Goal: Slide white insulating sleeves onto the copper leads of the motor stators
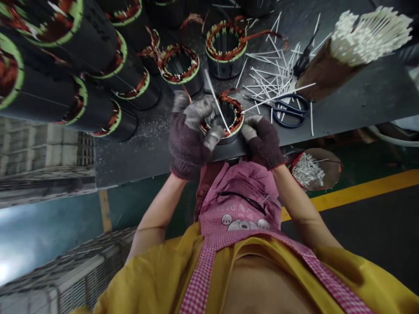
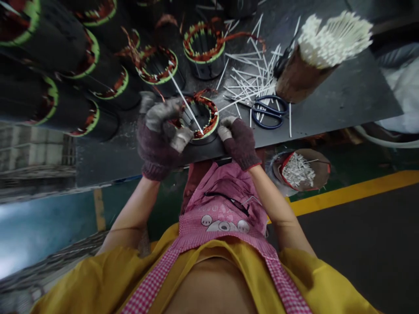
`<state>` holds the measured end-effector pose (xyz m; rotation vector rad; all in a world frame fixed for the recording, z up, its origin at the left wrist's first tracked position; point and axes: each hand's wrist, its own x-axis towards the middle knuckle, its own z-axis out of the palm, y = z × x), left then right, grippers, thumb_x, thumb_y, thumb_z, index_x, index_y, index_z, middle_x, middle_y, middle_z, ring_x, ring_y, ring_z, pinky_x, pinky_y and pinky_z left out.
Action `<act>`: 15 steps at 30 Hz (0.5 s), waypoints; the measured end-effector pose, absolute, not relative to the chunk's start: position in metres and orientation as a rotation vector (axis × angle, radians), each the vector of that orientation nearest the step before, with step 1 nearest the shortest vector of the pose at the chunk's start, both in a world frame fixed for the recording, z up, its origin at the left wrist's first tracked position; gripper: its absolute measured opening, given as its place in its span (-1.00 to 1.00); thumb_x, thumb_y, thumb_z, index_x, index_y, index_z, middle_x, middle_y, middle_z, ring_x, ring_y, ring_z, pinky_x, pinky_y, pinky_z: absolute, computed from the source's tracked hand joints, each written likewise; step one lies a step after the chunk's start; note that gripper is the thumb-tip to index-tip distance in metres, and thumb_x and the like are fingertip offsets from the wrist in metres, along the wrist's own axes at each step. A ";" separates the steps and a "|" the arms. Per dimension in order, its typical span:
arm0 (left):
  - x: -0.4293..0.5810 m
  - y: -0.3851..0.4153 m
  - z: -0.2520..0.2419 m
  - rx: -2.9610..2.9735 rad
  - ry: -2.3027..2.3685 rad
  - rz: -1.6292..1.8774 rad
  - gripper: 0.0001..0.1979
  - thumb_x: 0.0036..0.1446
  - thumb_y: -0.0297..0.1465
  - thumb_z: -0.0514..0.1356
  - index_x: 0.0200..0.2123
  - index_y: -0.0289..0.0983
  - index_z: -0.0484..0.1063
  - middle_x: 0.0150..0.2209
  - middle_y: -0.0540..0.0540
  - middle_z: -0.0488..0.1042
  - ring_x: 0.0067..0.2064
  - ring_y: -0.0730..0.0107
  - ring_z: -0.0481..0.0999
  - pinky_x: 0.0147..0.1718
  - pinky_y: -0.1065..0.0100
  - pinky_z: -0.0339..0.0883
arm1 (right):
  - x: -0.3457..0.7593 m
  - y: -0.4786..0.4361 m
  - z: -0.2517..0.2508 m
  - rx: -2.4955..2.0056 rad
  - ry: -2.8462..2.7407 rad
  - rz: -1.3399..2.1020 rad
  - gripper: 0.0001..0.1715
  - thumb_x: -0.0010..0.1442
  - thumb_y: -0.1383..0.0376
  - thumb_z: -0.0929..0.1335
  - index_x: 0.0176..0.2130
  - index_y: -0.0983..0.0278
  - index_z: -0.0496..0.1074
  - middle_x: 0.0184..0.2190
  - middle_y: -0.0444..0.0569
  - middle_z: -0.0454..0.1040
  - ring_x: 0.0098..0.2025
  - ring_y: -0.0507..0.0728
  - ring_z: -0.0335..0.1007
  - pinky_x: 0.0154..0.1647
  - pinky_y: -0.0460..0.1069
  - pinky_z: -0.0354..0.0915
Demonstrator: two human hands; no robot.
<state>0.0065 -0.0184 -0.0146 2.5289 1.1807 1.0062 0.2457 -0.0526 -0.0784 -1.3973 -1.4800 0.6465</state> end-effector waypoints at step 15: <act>0.012 -0.028 -0.039 2.871 1.040 1.201 -0.65 0.25 -0.19 0.41 0.10 0.04 0.57 -0.14 -0.11 0.70 0.10 -0.21 0.66 0.34 -0.60 0.32 | 0.398 0.003 -0.080 -1.467 -1.000 -0.219 -0.66 0.62 0.02 0.28 0.11 0.12 0.52 -0.05 0.08 0.68 0.06 0.24 0.49 0.23 0.24 0.44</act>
